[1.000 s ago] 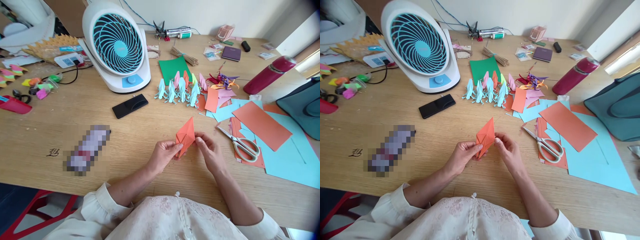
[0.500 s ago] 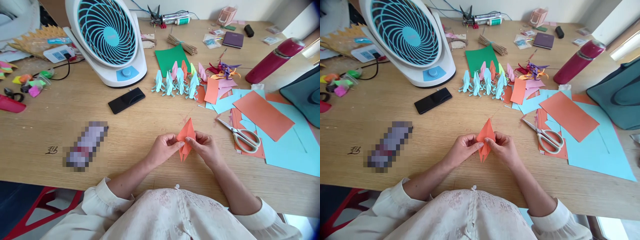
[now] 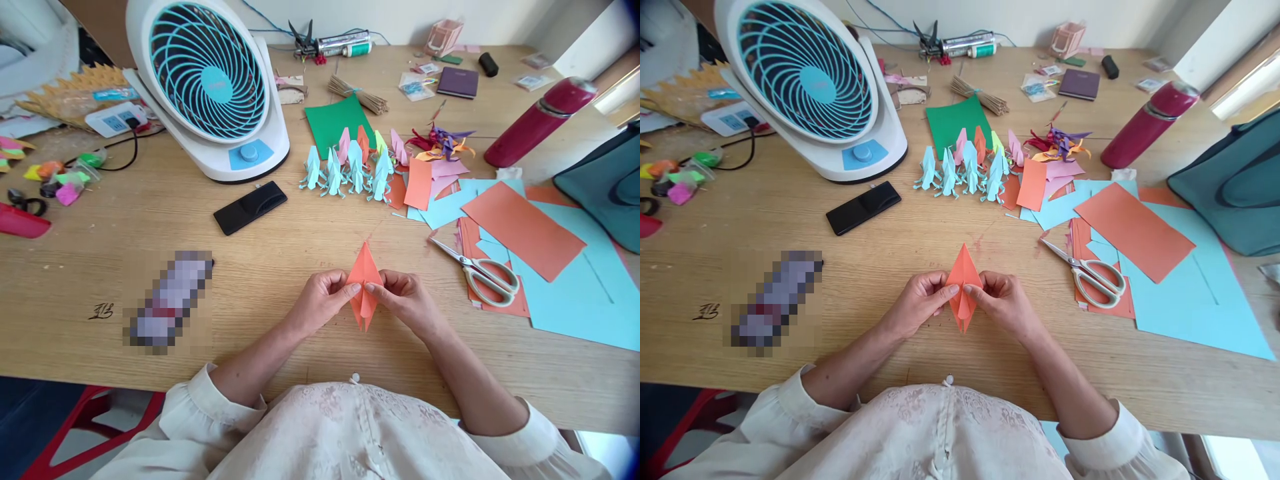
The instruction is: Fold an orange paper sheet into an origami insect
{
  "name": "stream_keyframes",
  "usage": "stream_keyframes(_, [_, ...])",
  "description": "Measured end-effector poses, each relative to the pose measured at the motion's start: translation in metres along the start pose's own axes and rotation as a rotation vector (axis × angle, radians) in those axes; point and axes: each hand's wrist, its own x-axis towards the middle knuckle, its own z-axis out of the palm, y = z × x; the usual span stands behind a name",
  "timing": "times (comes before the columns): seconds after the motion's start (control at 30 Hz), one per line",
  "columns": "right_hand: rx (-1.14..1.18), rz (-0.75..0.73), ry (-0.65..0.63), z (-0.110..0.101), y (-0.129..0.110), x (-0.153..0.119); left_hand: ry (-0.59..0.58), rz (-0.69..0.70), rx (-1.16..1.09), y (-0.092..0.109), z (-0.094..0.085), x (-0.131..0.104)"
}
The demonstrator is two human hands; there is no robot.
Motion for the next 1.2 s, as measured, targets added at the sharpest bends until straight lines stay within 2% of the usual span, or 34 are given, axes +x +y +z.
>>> stream_keyframes(0.17, [0.023, -0.002, 0.003, 0.002, -0.004, -0.002, 0.029, 0.019, -0.016, 0.001, 0.001, 0.0])
stream_keyframes(0.3, [0.013, -0.048, 0.052, 0.006, -0.008, -0.003, -0.026, -0.006, -0.043, 0.005, 0.0, 0.0])
stream_keyframes(0.43, [-0.021, -0.02, 0.017, 0.004, -0.011, -0.003, 0.018, 0.044, -0.008, 0.006, -0.004, 0.0])
stream_keyframes(0.63, [-0.046, 0.024, 0.07, 0.002, -0.009, -0.002, -0.014, -0.098, -0.122, 0.001, -0.005, 0.001])
stream_keyframes(0.8, [-0.081, -0.016, 0.093, 0.002, -0.008, -0.003, 0.057, -0.113, -0.158, 0.001, -0.005, 0.003])
stream_keyframes(0.9, [-0.173, -0.132, 0.176, 0.001, -0.005, -0.003, 0.087, -0.135, -0.189, 0.002, -0.007, 0.004])
stream_keyframes(0.97, [-0.286, -0.273, 0.288, -0.001, -0.002, -0.004, 0.101, -0.146, -0.217, 0.002, -0.008, 0.005])
stream_keyframes(1.03, [-0.433, -0.433, 0.337, -0.001, 0.001, -0.004, 0.108, -0.165, -0.257, 0.002, -0.009, 0.005])
stream_keyframes(1.2, [-0.702, -0.714, 0.224, -0.001, 0.007, -0.005, 0.1, -0.241, -0.372, 0.003, -0.008, 0.005])
